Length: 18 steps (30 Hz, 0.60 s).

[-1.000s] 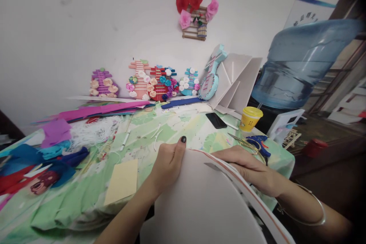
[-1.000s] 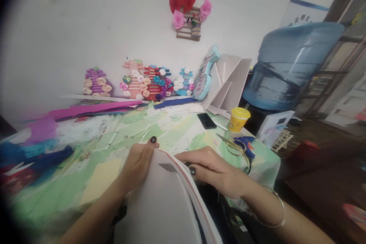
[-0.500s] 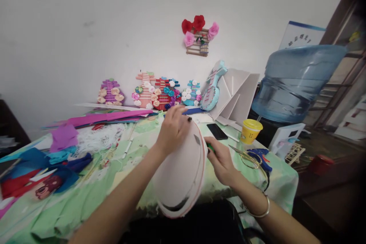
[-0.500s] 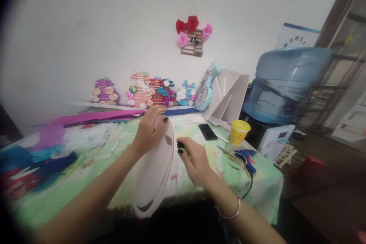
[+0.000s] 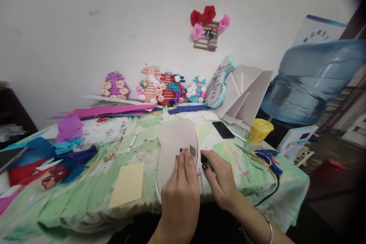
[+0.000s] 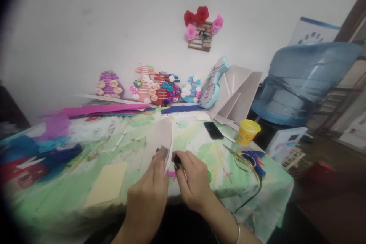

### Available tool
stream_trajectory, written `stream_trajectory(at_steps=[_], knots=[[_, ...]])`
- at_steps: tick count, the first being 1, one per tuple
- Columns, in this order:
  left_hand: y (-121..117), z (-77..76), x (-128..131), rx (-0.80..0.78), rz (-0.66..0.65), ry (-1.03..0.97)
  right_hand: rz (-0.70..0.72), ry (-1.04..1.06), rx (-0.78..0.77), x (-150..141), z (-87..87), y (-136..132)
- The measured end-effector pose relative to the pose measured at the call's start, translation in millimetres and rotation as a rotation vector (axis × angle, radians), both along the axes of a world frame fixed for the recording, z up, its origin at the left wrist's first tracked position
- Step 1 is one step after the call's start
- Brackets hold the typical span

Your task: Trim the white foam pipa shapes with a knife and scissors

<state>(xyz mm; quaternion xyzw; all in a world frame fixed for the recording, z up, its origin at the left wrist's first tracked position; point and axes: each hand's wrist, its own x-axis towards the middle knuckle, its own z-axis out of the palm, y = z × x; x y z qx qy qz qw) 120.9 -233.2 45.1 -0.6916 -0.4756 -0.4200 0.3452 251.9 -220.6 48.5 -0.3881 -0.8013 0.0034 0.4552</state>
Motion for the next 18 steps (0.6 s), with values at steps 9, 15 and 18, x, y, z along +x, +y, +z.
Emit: stream_trajectory(at_steps=[9, 15, 18], knots=[[1, -0.1, -1, 0.017, -0.007, -0.001, -0.007, -0.046, 0.017, -1, 10.2, 1], [2, -0.9, -4, -0.009, -0.049, -0.032, -0.032, -0.124, -0.029, -5, 21.6, -1], [3, -0.8, -5, 0.013, -0.06, -0.011, -0.052, -0.187, -0.052, -4, 25.4, -1]])
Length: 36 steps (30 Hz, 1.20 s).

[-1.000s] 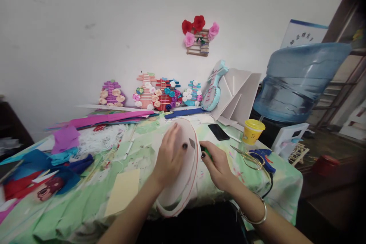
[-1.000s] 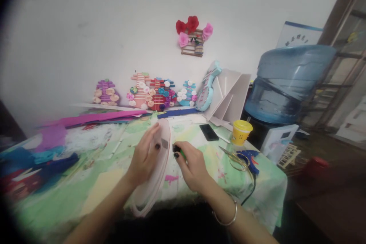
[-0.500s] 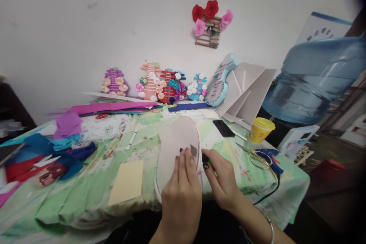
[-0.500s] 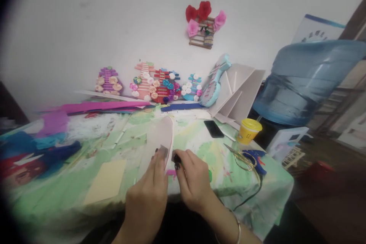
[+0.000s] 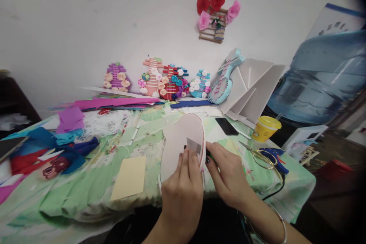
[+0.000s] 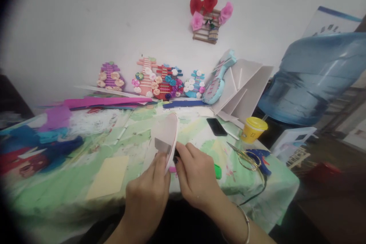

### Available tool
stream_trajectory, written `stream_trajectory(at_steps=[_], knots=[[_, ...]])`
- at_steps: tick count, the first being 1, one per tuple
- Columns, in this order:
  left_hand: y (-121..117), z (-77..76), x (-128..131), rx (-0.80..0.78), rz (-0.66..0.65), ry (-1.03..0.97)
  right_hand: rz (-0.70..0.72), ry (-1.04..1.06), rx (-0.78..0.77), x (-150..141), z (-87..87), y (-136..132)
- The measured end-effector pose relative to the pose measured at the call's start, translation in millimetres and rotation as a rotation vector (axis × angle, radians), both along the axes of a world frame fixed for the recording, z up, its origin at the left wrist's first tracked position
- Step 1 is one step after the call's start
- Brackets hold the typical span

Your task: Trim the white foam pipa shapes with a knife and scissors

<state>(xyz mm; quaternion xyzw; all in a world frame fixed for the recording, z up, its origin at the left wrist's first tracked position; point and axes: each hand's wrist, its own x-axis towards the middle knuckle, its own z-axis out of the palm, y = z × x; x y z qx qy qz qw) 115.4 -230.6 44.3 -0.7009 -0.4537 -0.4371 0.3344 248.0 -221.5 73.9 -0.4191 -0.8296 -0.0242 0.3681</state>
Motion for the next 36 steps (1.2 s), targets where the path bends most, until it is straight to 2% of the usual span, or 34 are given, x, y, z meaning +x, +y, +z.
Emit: stream_trajectory(at_steps=[25, 36], knots=[[1, -4.2, -6, 0.02, -0.072, 0.003, -0.057, -0.074, -0.001, 16, -5.1, 4], [2, -3.3, -10, 0.006, -0.11, -0.014, -0.062, -0.107, -0.015, 1, 11.1, 2]])
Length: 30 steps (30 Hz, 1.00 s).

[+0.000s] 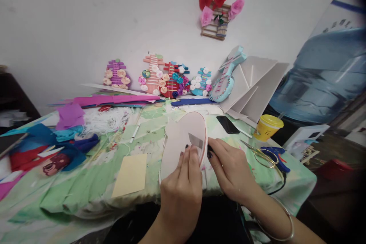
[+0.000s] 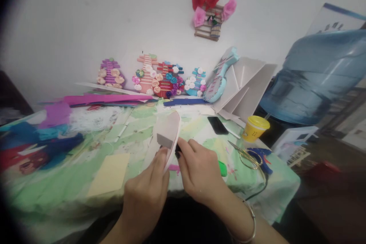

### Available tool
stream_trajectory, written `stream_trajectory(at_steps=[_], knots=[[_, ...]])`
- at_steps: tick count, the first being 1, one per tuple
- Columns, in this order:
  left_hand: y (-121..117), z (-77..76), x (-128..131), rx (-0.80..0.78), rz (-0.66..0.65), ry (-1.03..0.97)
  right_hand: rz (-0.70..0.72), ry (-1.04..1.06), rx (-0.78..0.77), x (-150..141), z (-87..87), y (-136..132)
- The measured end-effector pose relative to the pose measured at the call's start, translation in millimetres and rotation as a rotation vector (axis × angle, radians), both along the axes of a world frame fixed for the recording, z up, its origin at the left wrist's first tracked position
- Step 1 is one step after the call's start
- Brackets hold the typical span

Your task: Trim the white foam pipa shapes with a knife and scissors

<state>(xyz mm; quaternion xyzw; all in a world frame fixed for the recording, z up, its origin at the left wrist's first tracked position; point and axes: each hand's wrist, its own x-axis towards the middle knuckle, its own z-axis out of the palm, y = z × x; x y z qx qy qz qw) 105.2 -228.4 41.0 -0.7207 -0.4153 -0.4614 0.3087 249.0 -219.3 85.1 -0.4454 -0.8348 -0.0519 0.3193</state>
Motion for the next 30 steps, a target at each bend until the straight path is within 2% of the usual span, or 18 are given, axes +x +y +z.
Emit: stream_trajectory(at_steps=[5, 15, 19, 22, 25, 27, 30], knots=[[0, 1.0, -1, -0.042, -0.013, -0.008, 0.0, 0.009, 0.002, 2, 0.3, 2], [1, 0.5, -1, -0.049, 0.005, 0.019, -0.023, 0.081, 0.049, 19, -12.5, 16], [-1, 0.6, -6, -0.048, -0.037, 0.045, -0.004, 0.089, 0.026, 19, -13.5, 15], [-5, 9.2, -4, -0.137, -0.031, -0.046, -0.02, 0.065, 0.051, 14, -12.8, 10], [-5, 24.8, 3, -0.25, 0.07, -0.098, -0.037, 0.012, 0.105, 9, -11.1, 5], [-1, 33.8, 9, -0.206, 0.14, -0.061, -0.039, 0.004, 0.146, 7, -9.1, 3], [8, 39.1, 16, -0.039, 0.19, 0.0, -0.042, 0.027, 0.19, 8, -5.7, 1]])
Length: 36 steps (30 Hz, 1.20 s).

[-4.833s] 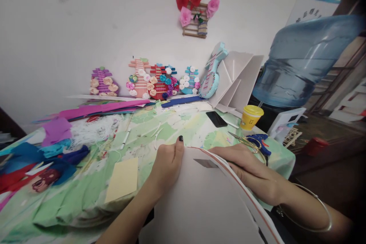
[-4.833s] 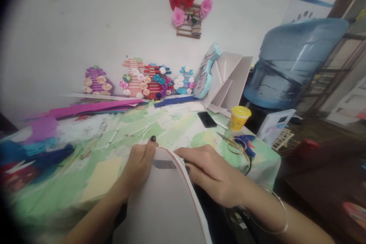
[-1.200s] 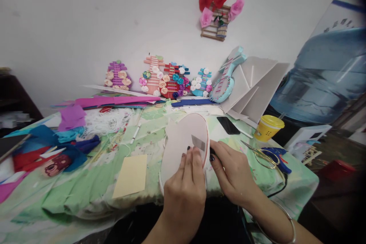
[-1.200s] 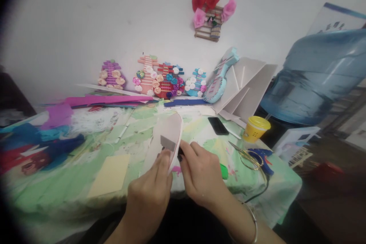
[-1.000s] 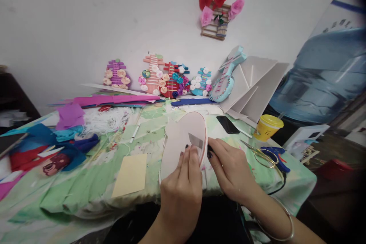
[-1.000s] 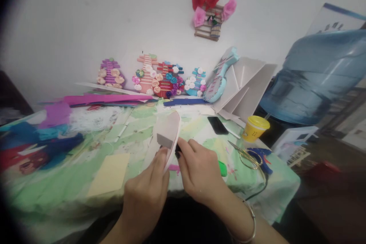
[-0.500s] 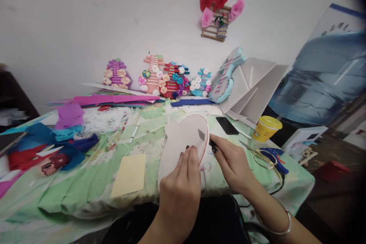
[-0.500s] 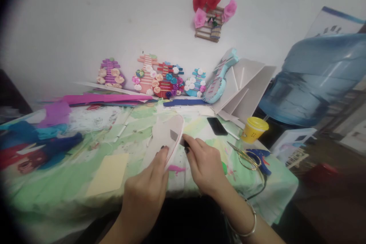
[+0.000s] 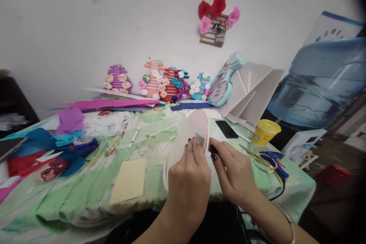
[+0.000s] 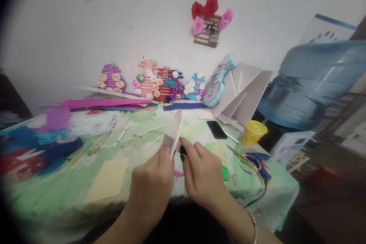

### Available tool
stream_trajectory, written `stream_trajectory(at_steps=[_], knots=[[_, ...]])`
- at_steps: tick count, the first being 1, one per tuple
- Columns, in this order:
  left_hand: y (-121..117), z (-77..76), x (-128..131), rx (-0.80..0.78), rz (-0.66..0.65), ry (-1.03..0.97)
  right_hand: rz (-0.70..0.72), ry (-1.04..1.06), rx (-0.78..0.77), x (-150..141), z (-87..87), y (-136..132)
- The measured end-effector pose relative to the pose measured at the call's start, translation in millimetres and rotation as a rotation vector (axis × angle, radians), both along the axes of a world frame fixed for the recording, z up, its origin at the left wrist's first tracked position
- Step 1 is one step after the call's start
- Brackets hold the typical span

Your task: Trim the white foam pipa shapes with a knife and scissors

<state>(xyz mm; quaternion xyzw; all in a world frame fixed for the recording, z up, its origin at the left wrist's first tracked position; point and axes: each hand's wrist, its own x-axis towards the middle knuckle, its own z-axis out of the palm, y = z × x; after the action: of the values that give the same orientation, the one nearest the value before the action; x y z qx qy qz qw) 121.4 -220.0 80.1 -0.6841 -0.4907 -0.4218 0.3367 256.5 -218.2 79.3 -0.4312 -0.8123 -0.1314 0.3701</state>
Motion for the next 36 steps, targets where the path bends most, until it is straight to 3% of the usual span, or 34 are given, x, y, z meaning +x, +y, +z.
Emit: stream_trajectory(at_steps=[3, 8, 16, 36], knots=[[6, -3.5, 4, 0.083, -0.058, 0.024, -0.015, -0.004, 0.017, 1, 2.4, -1], [6, -12.1, 5, 0.078, -0.117, 0.039, -0.067, -0.038, 0.045, -2, 4.2, -2], [5, -18.7, 1, 0.074, -0.153, 0.093, -0.089, -0.088, -0.096, -3, 8.4, -7], [7, -27.6, 0, 0.085, -0.258, -0.039, -0.116, -0.067, -0.17, 17, 9.6, -7]])
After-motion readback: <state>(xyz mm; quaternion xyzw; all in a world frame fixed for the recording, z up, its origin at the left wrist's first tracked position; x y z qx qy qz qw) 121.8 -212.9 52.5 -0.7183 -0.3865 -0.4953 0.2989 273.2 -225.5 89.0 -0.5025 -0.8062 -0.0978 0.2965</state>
